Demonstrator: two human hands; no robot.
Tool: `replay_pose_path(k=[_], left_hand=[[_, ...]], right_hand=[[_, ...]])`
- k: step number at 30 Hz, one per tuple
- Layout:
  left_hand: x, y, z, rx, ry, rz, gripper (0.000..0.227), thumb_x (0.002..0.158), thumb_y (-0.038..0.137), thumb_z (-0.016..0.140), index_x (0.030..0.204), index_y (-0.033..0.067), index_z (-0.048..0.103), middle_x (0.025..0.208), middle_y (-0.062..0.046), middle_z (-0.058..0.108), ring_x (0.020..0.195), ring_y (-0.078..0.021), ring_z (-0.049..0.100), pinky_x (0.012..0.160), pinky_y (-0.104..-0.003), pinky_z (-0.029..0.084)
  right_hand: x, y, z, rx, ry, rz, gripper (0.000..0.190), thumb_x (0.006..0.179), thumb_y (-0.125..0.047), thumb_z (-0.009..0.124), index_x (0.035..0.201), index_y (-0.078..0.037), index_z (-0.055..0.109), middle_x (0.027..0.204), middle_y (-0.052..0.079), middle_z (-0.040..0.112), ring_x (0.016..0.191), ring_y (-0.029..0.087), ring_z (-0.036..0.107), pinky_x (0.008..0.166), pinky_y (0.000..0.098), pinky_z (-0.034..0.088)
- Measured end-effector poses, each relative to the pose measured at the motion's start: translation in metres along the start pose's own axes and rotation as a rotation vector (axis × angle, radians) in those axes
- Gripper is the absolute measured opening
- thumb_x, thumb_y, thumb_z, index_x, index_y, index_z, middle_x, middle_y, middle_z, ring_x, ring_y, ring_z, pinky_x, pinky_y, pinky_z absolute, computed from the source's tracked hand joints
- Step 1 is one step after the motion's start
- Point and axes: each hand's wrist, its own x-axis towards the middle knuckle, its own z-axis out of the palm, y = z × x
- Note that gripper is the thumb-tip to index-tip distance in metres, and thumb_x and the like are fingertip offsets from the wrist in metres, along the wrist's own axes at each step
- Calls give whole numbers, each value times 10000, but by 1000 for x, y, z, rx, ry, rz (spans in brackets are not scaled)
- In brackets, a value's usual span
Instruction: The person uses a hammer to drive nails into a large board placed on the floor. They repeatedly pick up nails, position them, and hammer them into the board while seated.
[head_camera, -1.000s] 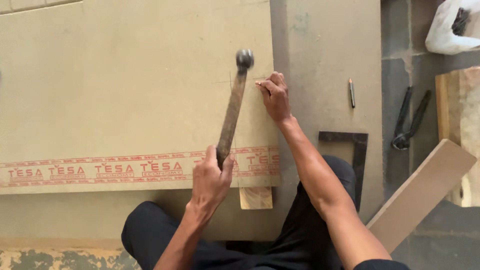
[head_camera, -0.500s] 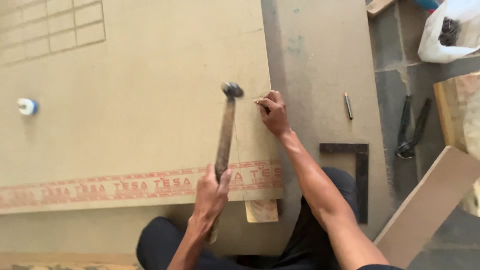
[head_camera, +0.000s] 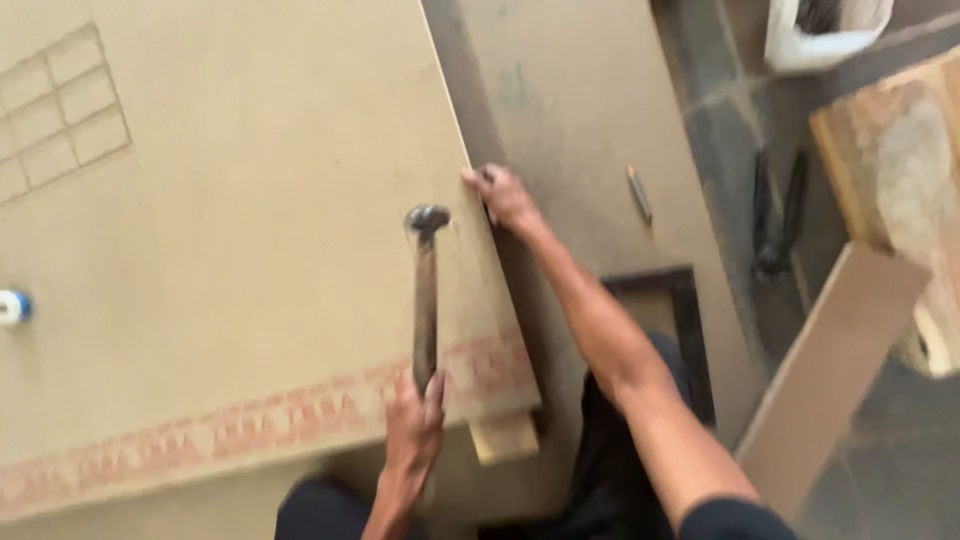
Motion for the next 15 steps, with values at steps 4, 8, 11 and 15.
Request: replay_pose_path(k=[4,8,11,15], left_hand=[[-2,-2,-46,-417,57,-344,333,1003,293,602,1060,-32,651,673,-173,661,533,-246,633,498,-418,531],[-14,-1,-76,-787,479,573,334,1001,310,594,1089,-6,655,665,-149,640,527,-233,617,487,-398,517],[-6,6,-45,-862,397,741,338,999,324,588,1111,13,658,660,-131,624,523,-223,605,478,-384,506],[-3,1,11,-262,-14,-100,345,997,341,580,1140,38,662,652,-107,603,517,-210,588,467,-365,492]], right_hand=[[-1,-1,-3,122,-12,39,573,940,-490,648,1292,-40,621,744,61,632,459,114,521,428,312,427],[0,9,4,50,10,1,546,979,-476,592,1305,-40,632,804,109,624,585,165,554,538,349,471],[4,3,5,15,66,-273,523,1023,-452,585,1255,13,645,1098,113,739,1000,186,668,875,341,517],[4,12,4,-26,75,-116,531,988,-458,554,1249,-4,641,1142,142,726,1071,227,665,948,348,499]])
